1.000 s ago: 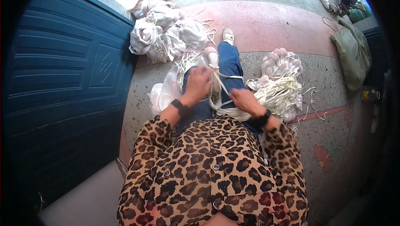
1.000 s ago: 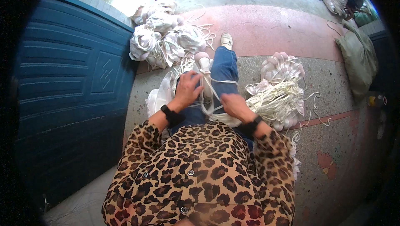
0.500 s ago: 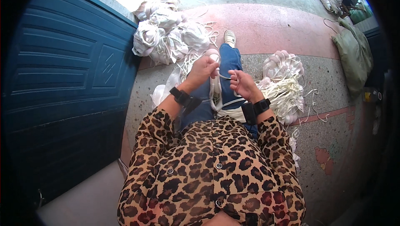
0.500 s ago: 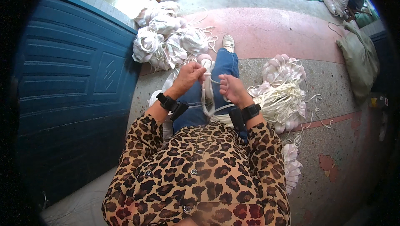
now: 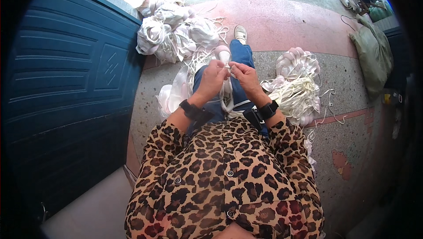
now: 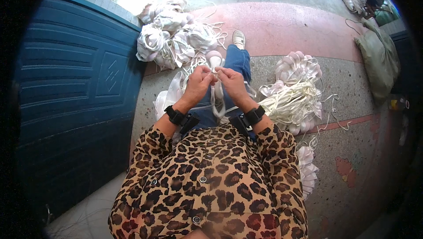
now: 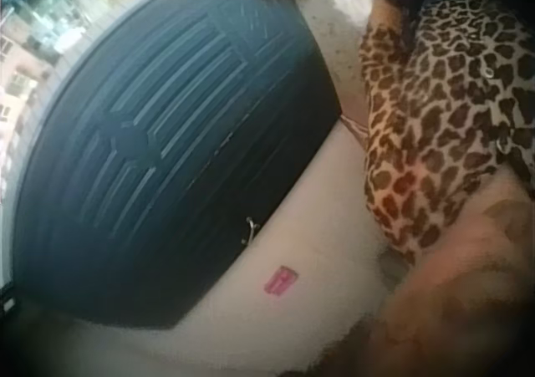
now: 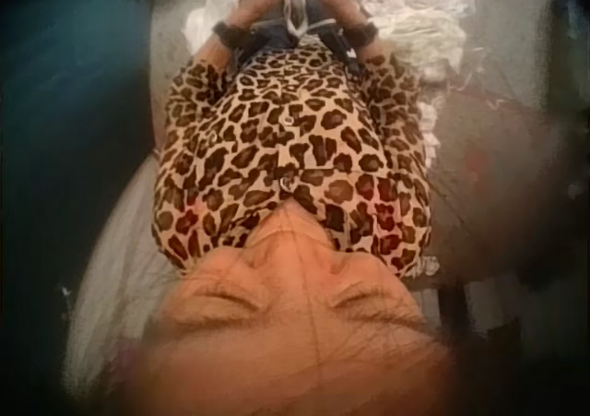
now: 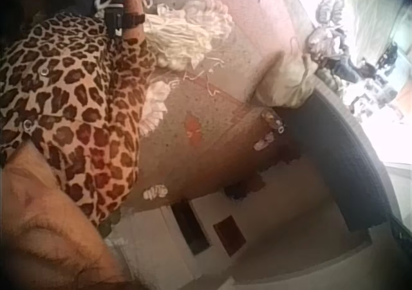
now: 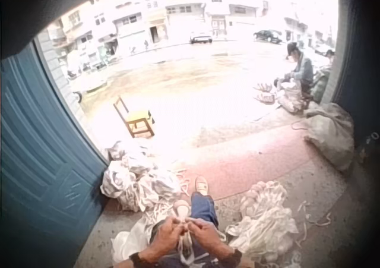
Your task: Threading laces through shoe components and grouping them.
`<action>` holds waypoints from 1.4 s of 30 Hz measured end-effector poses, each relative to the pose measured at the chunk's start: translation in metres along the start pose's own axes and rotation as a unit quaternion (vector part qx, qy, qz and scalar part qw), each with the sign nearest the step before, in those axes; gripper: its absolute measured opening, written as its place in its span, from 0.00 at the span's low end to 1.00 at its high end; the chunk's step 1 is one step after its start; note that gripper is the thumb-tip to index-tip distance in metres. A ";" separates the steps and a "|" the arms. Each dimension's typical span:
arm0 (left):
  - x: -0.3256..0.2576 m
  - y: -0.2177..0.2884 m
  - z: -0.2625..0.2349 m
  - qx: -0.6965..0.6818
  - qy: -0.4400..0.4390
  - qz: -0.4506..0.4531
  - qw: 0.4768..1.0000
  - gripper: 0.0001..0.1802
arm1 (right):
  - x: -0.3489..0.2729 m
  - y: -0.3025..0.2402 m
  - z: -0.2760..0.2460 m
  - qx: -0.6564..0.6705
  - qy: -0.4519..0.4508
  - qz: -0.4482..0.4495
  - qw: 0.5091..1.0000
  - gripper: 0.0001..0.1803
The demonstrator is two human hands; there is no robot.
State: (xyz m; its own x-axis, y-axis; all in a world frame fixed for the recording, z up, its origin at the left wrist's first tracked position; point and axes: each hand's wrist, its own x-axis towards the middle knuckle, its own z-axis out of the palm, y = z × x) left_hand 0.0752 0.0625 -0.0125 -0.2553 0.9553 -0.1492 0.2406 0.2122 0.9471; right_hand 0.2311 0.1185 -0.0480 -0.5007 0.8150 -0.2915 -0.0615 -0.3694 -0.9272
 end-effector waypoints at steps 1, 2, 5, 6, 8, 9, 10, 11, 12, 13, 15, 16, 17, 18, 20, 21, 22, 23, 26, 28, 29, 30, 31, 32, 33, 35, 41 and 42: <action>0.000 0.001 -0.001 0.001 -0.002 -0.015 1.000 0.10 | 0.000 0.001 0.001 -0.007 0.009 -0.004 1.000 0.19; 0.000 0.000 -0.003 0.020 -0.003 -0.007 1.000 0.10 | -0.001 0.002 0.003 -0.014 0.019 -0.009 1.000 0.18; 0.000 -0.003 -0.008 0.068 -0.001 0.024 0.997 0.08 | -0.004 -0.005 0.009 -0.019 0.025 -0.004 0.999 0.17; -0.001 -0.002 -0.009 0.077 -0.001 0.040 0.996 0.08 | -0.005 -0.006 0.009 -0.019 0.025 0.000 1.000 0.17; 0.000 -0.004 -0.008 0.102 0.007 0.073 0.992 0.07 | -0.006 -0.007 0.009 0.002 0.019 -0.002 1.000 0.17; -0.001 -0.007 -0.007 0.118 0.017 0.090 0.989 0.06 | -0.006 -0.007 0.010 0.012 0.014 -0.002 1.000 0.17; -0.002 -0.009 -0.006 0.134 0.027 0.106 0.985 0.06 | -0.006 -0.007 0.010 0.014 0.012 -0.001 1.000 0.17; -0.003 -0.012 -0.004 0.137 0.035 0.104 0.985 0.06 | -0.006 -0.007 0.009 0.015 0.009 0.000 1.000 0.17; -0.005 -0.011 -0.002 0.138 0.041 0.102 0.984 0.06 | -0.006 -0.006 0.008 0.017 0.009 0.001 1.000 0.17; -0.006 -0.010 0.000 0.140 0.047 0.100 0.984 0.06 | -0.006 -0.005 0.008 0.001 0.009 -0.005 1.000 0.17; -0.006 -0.009 0.000 0.153 0.046 0.092 0.983 0.06 | -0.007 -0.003 0.008 -0.029 0.010 -0.018 0.999 0.17; -0.006 -0.009 0.000 0.160 0.046 0.088 0.982 0.05 | -0.008 -0.003 0.007 -0.029 0.008 -0.021 0.999 0.17; -0.005 -0.010 0.000 0.149 0.042 0.089 0.984 0.05 | -0.008 -0.003 0.007 -0.029 0.007 -0.024 0.999 0.17; -0.005 -0.011 0.000 0.139 0.039 0.089 0.985 0.05 | -0.007 -0.002 0.007 -0.027 0.004 -0.027 0.999 0.16; 0.000 -0.012 -0.003 0.124 0.015 0.093 0.988 0.05 | -0.007 0.002 0.002 -0.033 -0.004 -0.040 0.999 0.17; 0.005 -0.012 -0.008 0.119 -0.008 0.097 0.988 0.05 | -0.008 0.004 -0.002 -0.035 -0.006 -0.045 0.998 0.17; 0.011 -0.014 -0.013 0.112 -0.028 0.100 0.988 0.06 | -0.013 -0.005 -0.002 -0.007 -0.012 -0.037 0.999 0.16; 0.020 -0.017 -0.020 0.150 -0.041 0.130 0.979 0.07 | -0.021 -0.016 -0.004 0.022 -0.018 -0.029 0.999 0.16; 0.050 -0.034 -0.032 0.297 -0.091 0.205 0.928 0.10 | -0.030 -0.013 -0.018 0.061 -0.063 -0.045 0.995 0.15; 0.064 -0.039 -0.030 0.423 -0.153 0.190 0.873 0.09 | -0.034 -0.012 -0.021 0.054 -0.080 -0.053 0.994 0.14; 0.071 -0.042 -0.029 0.483 -0.182 0.181 0.837 0.09 | -0.036 -0.010 -0.021 0.042 -0.079 -0.048 0.995 0.14; 0.078 -0.043 -0.027 0.503 -0.205 0.193 0.817 0.08 | -0.039 -0.011 -0.022 0.030 -0.076 -0.042 0.996 0.14; 0.085 -0.043 -0.025 0.522 -0.227 0.206 0.796 0.06 | -0.041 -0.012 -0.024 0.025 -0.072 -0.042 0.996 0.14; 0.089 -0.045 -0.024 0.526 -0.242 0.232 0.781 0.05 | -0.043 -0.012 -0.026 0.019 -0.070 -0.042 0.996 0.14; 0.091 -0.042 -0.023 0.518 -0.252 0.264 0.774 0.05 | -0.043 -0.011 -0.028 0.017 -0.066 -0.044 0.997 0.14; 0.092 -0.037 -0.021 0.511 -0.272 0.258 0.774 0.05 | -0.042 -0.010 -0.034 0.011 -0.062 -0.037 0.997 0.14; 0.084 -0.018 -0.032 0.593 -0.289 0.101 0.745 0.07 | -0.046 -0.013 -0.049 0.022 0.053 -0.069 0.996 0.10; 0.085 -0.018 -0.038 0.622 -0.279 0.091 0.726 0.08 | -0.046 -0.021 -0.057 0.005 0.096 -0.099 0.990 0.09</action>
State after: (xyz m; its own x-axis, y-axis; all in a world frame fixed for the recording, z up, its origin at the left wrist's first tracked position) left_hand 0.0136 0.1322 -0.0318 0.2219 0.8514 -0.4752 0.9709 -0.2378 0.0273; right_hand 0.3048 0.1143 -0.0288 -0.3037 0.9418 -0.1440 -0.1505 -0.1967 -0.9688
